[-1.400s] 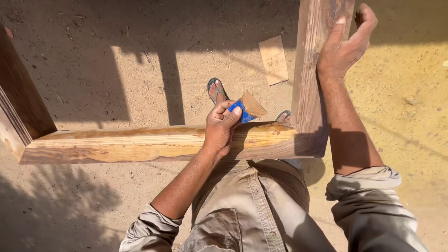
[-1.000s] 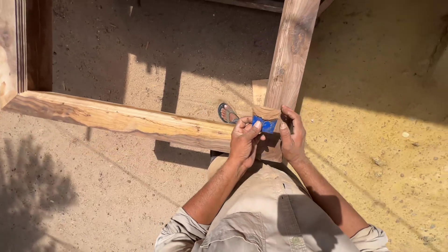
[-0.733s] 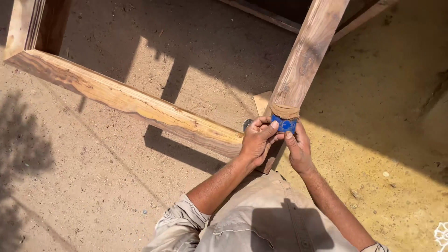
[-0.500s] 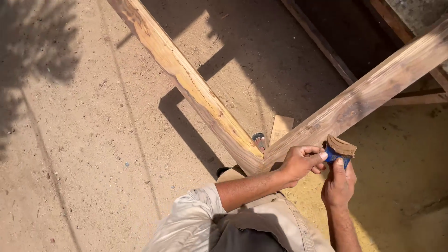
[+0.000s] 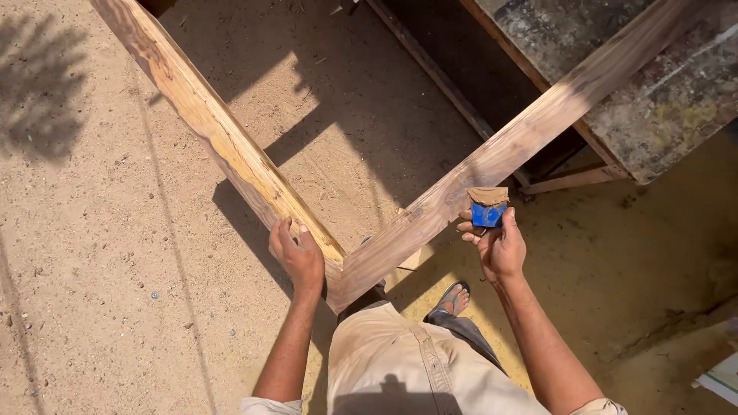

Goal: Applying wood filler to gaps in a wooden frame and sanding it down.

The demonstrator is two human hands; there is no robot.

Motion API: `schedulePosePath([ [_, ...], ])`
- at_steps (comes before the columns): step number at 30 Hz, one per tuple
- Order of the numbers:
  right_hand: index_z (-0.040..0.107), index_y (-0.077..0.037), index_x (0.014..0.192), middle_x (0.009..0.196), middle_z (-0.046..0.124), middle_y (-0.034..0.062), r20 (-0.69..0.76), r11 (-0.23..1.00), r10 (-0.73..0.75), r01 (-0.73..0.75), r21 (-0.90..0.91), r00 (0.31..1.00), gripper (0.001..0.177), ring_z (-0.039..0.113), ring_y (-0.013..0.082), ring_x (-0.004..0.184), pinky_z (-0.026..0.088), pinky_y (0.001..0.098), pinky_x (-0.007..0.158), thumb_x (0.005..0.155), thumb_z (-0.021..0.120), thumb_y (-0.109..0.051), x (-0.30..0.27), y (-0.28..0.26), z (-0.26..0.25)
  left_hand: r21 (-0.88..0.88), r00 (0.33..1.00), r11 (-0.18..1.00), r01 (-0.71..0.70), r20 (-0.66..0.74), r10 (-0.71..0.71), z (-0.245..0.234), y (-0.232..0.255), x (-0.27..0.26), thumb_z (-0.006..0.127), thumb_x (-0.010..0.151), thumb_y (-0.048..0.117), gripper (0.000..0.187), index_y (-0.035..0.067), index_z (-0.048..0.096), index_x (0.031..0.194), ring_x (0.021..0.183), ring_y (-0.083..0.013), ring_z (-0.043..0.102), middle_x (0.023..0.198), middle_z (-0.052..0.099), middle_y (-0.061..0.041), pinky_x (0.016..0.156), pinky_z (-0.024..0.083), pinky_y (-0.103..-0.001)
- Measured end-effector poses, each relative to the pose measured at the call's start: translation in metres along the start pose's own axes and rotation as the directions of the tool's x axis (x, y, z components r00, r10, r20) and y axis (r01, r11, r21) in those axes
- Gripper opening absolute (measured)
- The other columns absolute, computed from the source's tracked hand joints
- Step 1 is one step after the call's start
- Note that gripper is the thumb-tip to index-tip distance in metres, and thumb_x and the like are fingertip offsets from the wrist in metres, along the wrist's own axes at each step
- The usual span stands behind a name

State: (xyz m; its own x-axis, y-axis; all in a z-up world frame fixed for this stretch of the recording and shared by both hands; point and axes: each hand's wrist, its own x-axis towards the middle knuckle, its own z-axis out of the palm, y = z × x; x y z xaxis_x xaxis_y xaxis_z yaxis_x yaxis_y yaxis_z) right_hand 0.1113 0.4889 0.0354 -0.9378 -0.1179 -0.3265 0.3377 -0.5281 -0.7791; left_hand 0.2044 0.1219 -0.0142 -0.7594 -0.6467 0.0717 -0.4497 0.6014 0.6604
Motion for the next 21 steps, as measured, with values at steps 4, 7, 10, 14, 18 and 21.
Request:
schedulePosePath([
  [4,0.050,-0.002,0.147,0.127,0.068,0.0188,0.041,0.998,-0.012,0.015,-0.069,0.999,0.055,0.067,0.0232,0.103,0.057,0.0377,0.082,0.115,0.037,-0.044,0.011,-0.022,-0.039,0.149,0.989,0.978,0.147,-0.002,-0.148,0.027,-0.014,-0.020,0.052,0.105,0.022,0.058,-0.006,0.029,0.151,0.142,-0.0446,0.033,0.153,0.027,-0.031,0.114,0.029,-0.062],
  [7,0.040,-0.010,0.159,0.138,0.061,0.0127,0.077,0.993,0.022,-0.014,-0.114,0.997,0.055,0.064,0.0194,0.114,0.056,0.0357,0.089,0.113,0.044,-0.038,0.010,-0.043,-0.054,0.225,0.948,0.921,0.317,-0.063,-0.311,0.048,-0.016,-0.029,0.046,0.109,0.029,0.062,-0.004,0.021,0.155,0.139,-0.0449,0.037,0.155,0.025,-0.033,0.112,0.032,-0.062],
  [10,0.034,-0.012,0.162,0.139,0.058,0.0123,0.055,0.976,0.082,-0.070,-0.204,0.995,0.059,0.063,0.0202,0.117,0.059,0.0376,0.093,0.110,0.054,-0.031,0.015,-0.042,-0.079,0.071,0.900,0.907,0.414,-0.182,-0.397,0.050,-0.032,-0.041,0.036,0.111,0.035,0.063,-0.002,0.016,0.157,0.133,-0.0411,0.050,0.151,0.036,-0.031,0.107,0.044,-0.058],
  [14,0.030,-0.010,0.163,0.139,0.058,0.0135,0.014,0.914,-0.108,0.104,-0.392,0.994,0.071,0.064,0.0217,0.122,0.062,0.0388,0.097,0.105,0.068,-0.025,0.061,-0.036,-0.115,0.011,0.854,0.883,0.469,-0.260,-0.450,0.057,-0.030,-0.027,0.033,0.112,0.036,0.059,0.000,0.018,0.157,0.121,-0.0345,0.063,0.141,0.046,-0.025,0.102,0.051,-0.055],
  [18,0.029,-0.012,0.170,0.150,0.057,0.0165,0.166,0.462,-0.419,0.367,-0.807,0.893,0.084,0.064,0.0249,0.134,0.058,0.0391,0.113,0.102,0.079,-0.009,0.099,-0.033,-0.143,0.152,0.858,0.852,0.502,-0.218,-0.466,0.055,-0.022,-0.026,0.036,0.113,0.035,0.055,0.002,0.023,0.155,0.115,-0.0322,0.066,0.137,0.050,-0.022,0.100,0.052,-0.054],
  [21,0.033,-0.014,0.165,0.141,0.055,0.0161,0.238,0.221,-0.414,0.350,-0.910,0.879,0.086,0.063,0.0261,0.123,0.065,0.0348,0.091,0.097,0.085,-0.009,0.124,-0.042,-0.144,0.276,0.897,0.860,0.428,-0.243,-0.369,0.064,-0.038,-0.027,0.042,0.114,0.033,0.055,-0.002,0.025,0.153,0.115,-0.0337,0.064,0.142,0.046,-0.025,0.095,0.054,-0.052],
])
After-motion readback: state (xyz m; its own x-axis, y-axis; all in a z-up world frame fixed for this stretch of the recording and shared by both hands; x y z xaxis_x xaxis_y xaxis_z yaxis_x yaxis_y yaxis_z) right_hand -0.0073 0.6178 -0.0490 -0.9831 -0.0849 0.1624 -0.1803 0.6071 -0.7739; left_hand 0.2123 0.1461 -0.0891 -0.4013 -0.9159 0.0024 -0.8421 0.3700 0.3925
